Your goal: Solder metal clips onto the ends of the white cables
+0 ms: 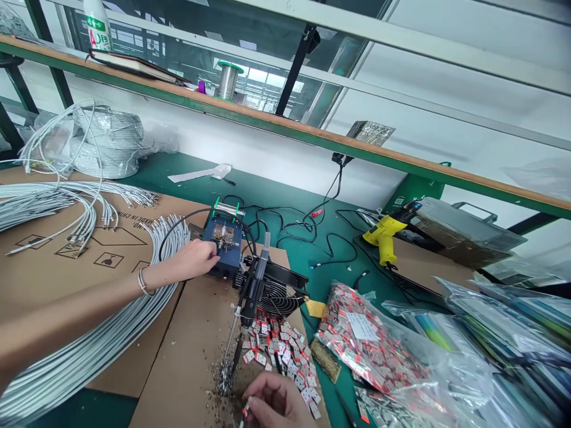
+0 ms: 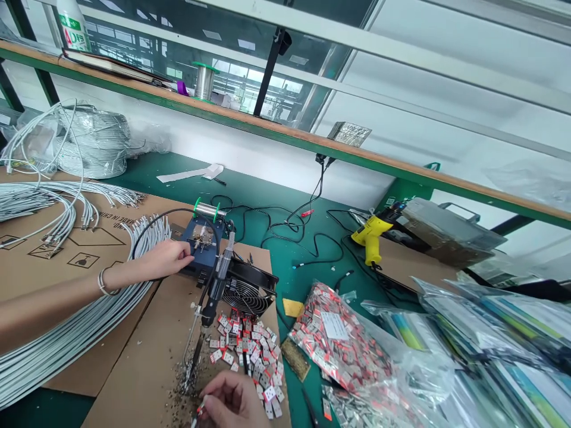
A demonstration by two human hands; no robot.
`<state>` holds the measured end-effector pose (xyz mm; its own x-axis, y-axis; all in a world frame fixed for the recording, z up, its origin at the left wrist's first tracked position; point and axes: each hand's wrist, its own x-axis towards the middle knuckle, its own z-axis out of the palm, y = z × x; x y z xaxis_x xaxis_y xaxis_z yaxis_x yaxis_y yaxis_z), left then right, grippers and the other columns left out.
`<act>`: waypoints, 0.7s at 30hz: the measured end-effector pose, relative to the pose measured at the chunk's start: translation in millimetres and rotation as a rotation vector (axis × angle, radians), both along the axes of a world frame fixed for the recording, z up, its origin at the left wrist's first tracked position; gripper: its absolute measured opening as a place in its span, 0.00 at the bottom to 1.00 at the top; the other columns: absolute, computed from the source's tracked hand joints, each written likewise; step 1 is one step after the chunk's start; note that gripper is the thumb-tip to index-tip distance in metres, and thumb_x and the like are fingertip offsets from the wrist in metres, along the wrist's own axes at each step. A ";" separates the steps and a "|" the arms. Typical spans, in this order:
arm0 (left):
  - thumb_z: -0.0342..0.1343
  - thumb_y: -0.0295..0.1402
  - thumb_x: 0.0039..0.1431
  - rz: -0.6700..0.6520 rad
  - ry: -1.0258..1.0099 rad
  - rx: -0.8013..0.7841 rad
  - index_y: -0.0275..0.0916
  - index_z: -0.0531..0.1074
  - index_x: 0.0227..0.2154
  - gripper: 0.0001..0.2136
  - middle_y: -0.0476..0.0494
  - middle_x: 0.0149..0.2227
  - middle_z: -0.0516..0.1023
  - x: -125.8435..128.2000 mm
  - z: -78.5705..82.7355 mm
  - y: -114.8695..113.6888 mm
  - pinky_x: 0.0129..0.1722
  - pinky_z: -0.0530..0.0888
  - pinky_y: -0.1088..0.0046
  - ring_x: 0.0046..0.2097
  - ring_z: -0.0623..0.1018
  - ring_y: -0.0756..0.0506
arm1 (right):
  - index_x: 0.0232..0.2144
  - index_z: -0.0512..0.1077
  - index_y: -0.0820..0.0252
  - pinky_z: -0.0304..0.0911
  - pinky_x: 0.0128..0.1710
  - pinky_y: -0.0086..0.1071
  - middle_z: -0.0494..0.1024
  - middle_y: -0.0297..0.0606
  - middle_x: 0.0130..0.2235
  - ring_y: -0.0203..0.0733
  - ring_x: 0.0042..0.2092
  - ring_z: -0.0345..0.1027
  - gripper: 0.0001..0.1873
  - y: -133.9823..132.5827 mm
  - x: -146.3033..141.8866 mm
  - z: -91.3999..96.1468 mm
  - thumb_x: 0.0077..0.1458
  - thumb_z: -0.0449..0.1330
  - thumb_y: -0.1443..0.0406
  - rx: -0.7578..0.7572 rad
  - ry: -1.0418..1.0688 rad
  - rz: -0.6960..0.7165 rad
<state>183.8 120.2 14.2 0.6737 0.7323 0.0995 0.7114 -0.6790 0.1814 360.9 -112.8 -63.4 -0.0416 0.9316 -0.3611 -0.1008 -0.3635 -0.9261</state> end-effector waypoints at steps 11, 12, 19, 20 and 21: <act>0.51 0.36 0.61 0.019 0.136 0.001 0.34 0.70 0.40 0.11 0.44 0.38 0.74 3.4 17.4 8.5 0.37 0.73 0.65 0.37 0.75 0.47 | 0.26 0.70 0.63 0.51 0.22 0.24 0.69 0.31 0.21 0.29 0.22 0.57 0.22 1.3 -5.2 15.4 0.41 0.64 0.48 0.036 -0.113 0.028; 0.50 0.37 0.61 0.024 0.137 0.011 0.34 0.70 0.38 0.11 0.44 0.36 0.75 2.8 18.9 6.2 0.36 0.73 0.65 0.36 0.75 0.47 | 0.26 0.70 0.63 0.51 0.21 0.24 0.69 0.31 0.21 0.29 0.21 0.57 0.23 1.9 -6.3 18.0 0.41 0.64 0.48 0.036 -0.128 0.027; 0.40 0.39 0.63 0.046 0.100 0.076 0.36 0.71 0.33 0.17 0.40 0.31 0.76 -20.6 31.3 -39.8 0.27 0.63 0.71 0.34 0.75 0.42 | 0.25 0.70 0.63 0.53 0.21 0.25 0.73 0.33 0.21 0.29 0.21 0.58 0.20 5.0 -6.2 20.2 0.41 0.65 0.51 0.007 -0.091 0.045; 0.40 0.41 0.63 0.024 0.115 0.048 0.37 0.71 0.28 0.18 0.42 0.27 0.75 -27.5 30.9 -53.5 0.26 0.62 0.72 0.31 0.75 0.43 | 0.25 0.71 0.63 0.53 0.21 0.25 0.73 0.33 0.21 0.30 0.21 0.59 0.19 4.7 -5.9 19.8 0.41 0.65 0.52 0.006 -0.080 0.045; 0.41 0.43 0.62 -0.017 0.140 -0.006 0.37 0.70 0.23 0.20 0.44 0.23 0.74 -34.6 29.0 -69.3 0.25 0.61 0.72 0.27 0.74 0.44 | 0.25 0.71 0.63 0.53 0.21 0.25 0.73 0.33 0.21 0.30 0.21 0.59 0.19 4.4 -5.8 19.7 0.42 0.65 0.52 0.007 -0.070 0.046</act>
